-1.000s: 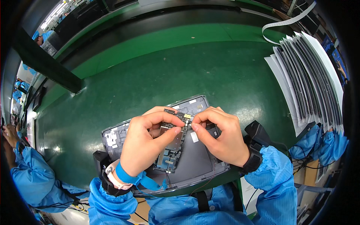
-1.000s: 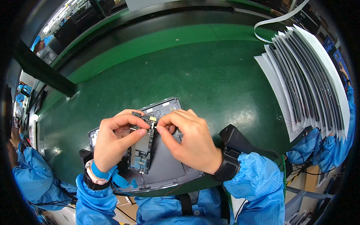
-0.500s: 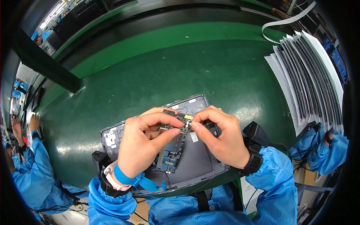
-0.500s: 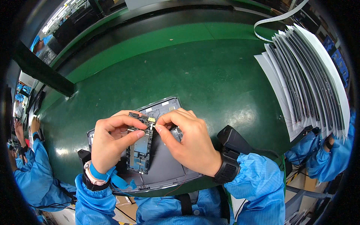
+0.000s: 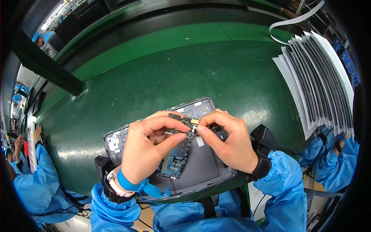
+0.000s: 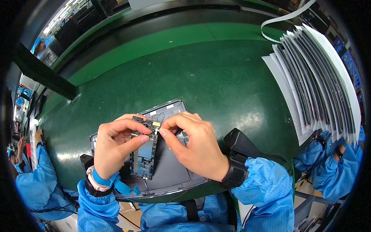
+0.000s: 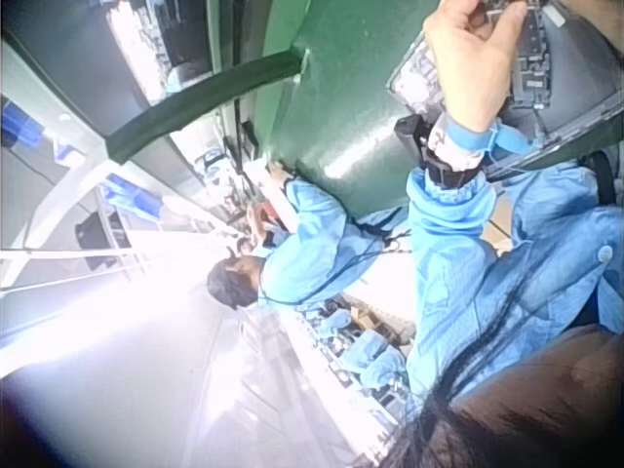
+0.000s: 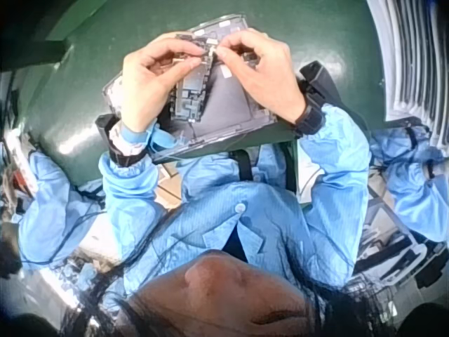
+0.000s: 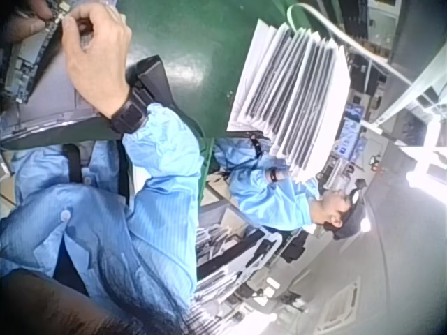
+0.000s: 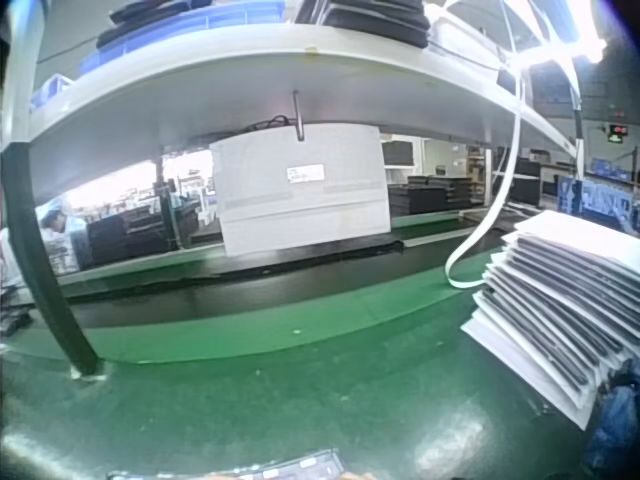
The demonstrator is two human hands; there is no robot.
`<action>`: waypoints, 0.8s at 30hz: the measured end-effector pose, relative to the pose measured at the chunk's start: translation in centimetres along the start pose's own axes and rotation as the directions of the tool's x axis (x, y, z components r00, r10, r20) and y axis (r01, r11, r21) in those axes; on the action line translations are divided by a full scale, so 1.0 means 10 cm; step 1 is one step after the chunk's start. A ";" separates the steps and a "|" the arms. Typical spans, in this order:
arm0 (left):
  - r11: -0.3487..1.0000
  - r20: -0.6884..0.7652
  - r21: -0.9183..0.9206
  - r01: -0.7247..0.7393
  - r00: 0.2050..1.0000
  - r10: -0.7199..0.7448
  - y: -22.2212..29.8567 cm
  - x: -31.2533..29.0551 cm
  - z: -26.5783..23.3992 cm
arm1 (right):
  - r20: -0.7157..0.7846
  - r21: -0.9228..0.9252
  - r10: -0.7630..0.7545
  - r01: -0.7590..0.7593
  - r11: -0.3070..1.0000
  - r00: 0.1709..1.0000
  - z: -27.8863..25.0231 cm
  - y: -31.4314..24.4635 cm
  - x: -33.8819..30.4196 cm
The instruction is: Assembling the internal components of a portable electronic device, connecting wires and placing the motherboard into the chassis.
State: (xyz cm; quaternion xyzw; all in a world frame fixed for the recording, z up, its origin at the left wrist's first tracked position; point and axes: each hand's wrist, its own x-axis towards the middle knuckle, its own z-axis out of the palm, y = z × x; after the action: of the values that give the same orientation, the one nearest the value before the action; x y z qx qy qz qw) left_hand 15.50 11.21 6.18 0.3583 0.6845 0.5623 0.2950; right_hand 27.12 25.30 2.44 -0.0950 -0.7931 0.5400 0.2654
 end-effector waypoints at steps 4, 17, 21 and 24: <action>0.999 0.005 0.042 -0.010 1.000 0.010 -0.02 0.00 0.00 | 0.008 -0.008 -0.008 0.008 1.000 1.000 0.00 0.00 0.00; 0.999 0.035 -0.042 0.011 0.999 -0.010 -0.02 0.00 -0.01 | 0.009 0.004 -0.035 0.035 0.999 0.999 -0.01 0.01 0.01; 0.973 -0.060 -0.225 0.047 0.996 -0.063 0.10 0.00 0.09 | -0.008 0.027 0.035 -0.034 0.999 0.999 0.00 0.02 0.00; 0.969 -0.051 -0.220 0.112 0.991 -0.126 0.07 -0.01 0.04 | -0.009 0.054 0.070 -0.070 0.996 0.997 0.01 0.01 0.01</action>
State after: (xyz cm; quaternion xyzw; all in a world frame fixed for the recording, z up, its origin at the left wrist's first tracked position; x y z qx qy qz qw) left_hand 16.00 11.43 6.75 0.2640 0.6485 0.6261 0.3431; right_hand 27.00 25.34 2.37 -0.1185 -0.7728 0.5697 0.2532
